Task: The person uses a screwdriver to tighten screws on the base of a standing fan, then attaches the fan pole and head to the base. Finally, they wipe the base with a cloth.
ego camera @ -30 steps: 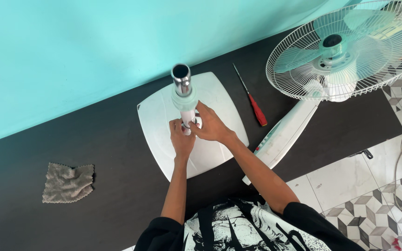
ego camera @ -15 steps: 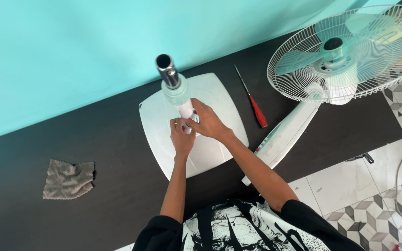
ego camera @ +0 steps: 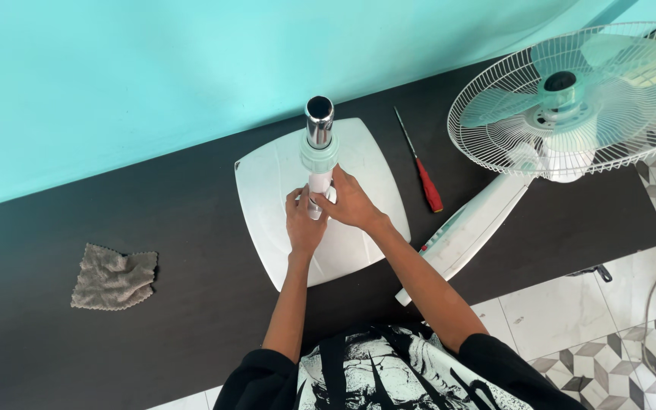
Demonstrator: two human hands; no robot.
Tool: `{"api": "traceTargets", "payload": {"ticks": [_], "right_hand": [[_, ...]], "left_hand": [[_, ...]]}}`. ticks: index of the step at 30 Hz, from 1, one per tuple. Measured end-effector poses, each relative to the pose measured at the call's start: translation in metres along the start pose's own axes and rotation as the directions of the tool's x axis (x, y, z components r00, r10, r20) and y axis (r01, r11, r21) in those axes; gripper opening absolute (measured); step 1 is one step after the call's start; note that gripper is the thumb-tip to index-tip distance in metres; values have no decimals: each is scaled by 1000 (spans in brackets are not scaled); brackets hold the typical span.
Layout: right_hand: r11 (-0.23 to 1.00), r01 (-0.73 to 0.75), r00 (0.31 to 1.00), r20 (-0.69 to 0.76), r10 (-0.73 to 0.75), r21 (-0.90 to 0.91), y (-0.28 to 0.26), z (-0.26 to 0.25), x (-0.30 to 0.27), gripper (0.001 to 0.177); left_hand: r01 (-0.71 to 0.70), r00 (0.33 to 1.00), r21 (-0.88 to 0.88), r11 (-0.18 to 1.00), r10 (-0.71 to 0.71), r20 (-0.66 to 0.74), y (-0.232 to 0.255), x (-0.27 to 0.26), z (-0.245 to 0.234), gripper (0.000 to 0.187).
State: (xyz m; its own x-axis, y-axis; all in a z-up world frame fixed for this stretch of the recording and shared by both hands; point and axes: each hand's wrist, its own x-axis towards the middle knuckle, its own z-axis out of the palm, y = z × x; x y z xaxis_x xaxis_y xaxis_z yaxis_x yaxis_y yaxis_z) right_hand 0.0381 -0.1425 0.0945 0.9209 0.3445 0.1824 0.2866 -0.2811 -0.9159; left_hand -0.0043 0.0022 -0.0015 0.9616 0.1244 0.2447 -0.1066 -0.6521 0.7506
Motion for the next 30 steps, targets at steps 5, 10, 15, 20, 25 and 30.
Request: {"api": "traceTargets", "payload": {"ticks": [5, 10, 15, 20, 25, 30], "right_hand": [[995, -95, 995, 23, 95, -8, 7, 6, 3, 63], [1000, -8, 996, -84, 7, -11, 22, 22, -6, 63], [991, 47, 980, -186, -70, -125, 32, 35, -9, 62], [996, 48, 955, -288, -66, -71, 25, 47, -12, 58], [996, -8, 908, -416, 43, 86, 33, 62, -2, 39], [926, -140, 911, -320, 259, 351, 61, 76, 0, 6]], "left_hand": [[-43, 998, -25, 999, 42, -38, -3, -3, 2, 65], [2, 998, -24, 1000, -4, -62, 1, -4, 7, 63], [41, 998, -52, 998, -44, -55, 6, -5, 7, 68], [9, 993, -9, 1000, -10, -116, 4, -8, 13, 64], [-43, 986, 8, 999, 44, -162, 1, -10, 21, 70], [-35, 981, 73, 997, 48, -191, -3, -12, 25, 64]]}}
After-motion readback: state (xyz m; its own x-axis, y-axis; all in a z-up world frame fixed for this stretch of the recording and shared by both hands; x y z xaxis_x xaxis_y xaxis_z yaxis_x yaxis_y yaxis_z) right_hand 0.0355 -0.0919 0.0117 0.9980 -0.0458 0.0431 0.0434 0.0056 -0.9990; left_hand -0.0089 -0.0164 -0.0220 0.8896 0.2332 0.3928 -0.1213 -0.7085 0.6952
